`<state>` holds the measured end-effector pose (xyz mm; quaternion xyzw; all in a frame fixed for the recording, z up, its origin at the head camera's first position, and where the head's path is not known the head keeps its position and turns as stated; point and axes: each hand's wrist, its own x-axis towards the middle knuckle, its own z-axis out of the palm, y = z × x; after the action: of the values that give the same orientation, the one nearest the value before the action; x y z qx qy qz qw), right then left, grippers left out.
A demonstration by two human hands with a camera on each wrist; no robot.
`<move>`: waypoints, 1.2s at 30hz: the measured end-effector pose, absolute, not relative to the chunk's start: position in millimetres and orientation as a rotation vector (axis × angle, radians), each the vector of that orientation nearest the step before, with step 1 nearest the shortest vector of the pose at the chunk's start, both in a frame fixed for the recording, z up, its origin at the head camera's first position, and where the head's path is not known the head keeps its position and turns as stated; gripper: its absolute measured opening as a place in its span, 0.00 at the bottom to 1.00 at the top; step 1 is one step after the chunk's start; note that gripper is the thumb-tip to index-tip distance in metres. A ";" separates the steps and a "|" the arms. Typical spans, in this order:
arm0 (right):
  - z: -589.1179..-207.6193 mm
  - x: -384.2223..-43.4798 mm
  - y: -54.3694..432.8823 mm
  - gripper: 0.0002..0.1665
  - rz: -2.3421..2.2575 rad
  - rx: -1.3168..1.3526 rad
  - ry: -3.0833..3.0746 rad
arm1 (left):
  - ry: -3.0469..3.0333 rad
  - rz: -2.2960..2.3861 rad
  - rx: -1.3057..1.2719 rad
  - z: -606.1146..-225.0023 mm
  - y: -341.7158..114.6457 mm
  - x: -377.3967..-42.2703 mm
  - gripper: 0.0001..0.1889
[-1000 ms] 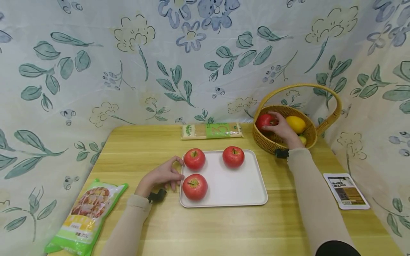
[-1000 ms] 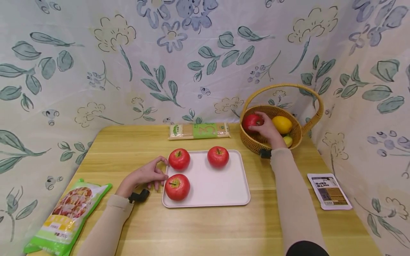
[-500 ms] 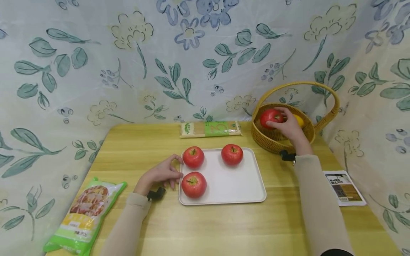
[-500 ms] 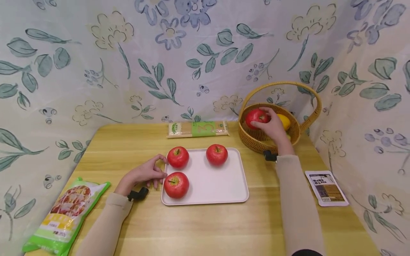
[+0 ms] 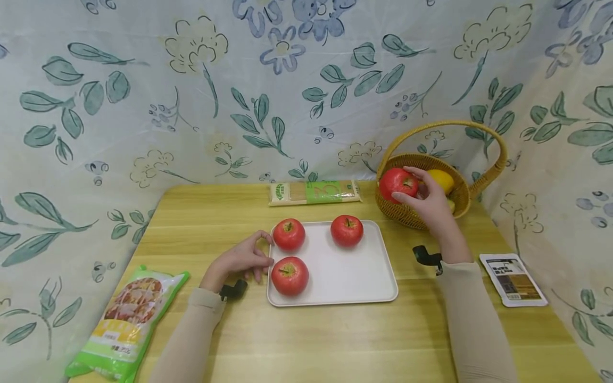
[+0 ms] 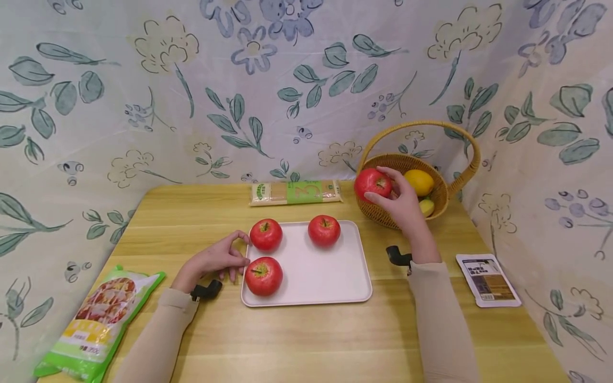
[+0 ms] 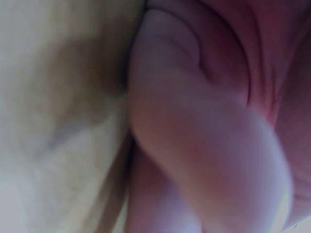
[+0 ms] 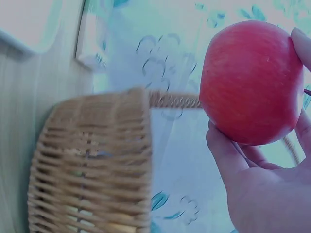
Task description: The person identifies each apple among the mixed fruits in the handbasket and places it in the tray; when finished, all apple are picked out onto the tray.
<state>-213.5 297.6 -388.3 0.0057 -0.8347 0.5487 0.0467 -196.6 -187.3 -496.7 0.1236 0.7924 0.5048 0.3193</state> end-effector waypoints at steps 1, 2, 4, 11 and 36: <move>-387.6 -209.7 295.0 0.44 1.671 0.030 -2.551 | 2.085 1.327 0.326 -496.7 -187.3 -196.6 0.31; -386.8 -205.8 292.3 0.43 1.672 0.046 -2.553 | 2.087 1.326 0.325 -496.7 -187.2 -196.6 0.31; -385.7 -198.4 287.5 0.42 1.664 0.080 -2.561 | 2.089 1.324 0.326 -496.9 -187.0 -196.8 0.31; -390.0 -176.3 273.0 0.40 1.782 0.293 -2.560 | 2.092 1.322 0.337 -498.3 -186.8 -197.9 0.31; -443.1 -158.9 232.4 0.34 1.627 1.055 -3.096 | 2.089 1.334 0.327 -498.0 -187.4 -196.5 0.31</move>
<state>-158.9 232.4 -443.1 0.2793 -0.8199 0.4309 -0.2531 -196.5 -187.4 -498.0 0.1242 0.7930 0.5065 0.3151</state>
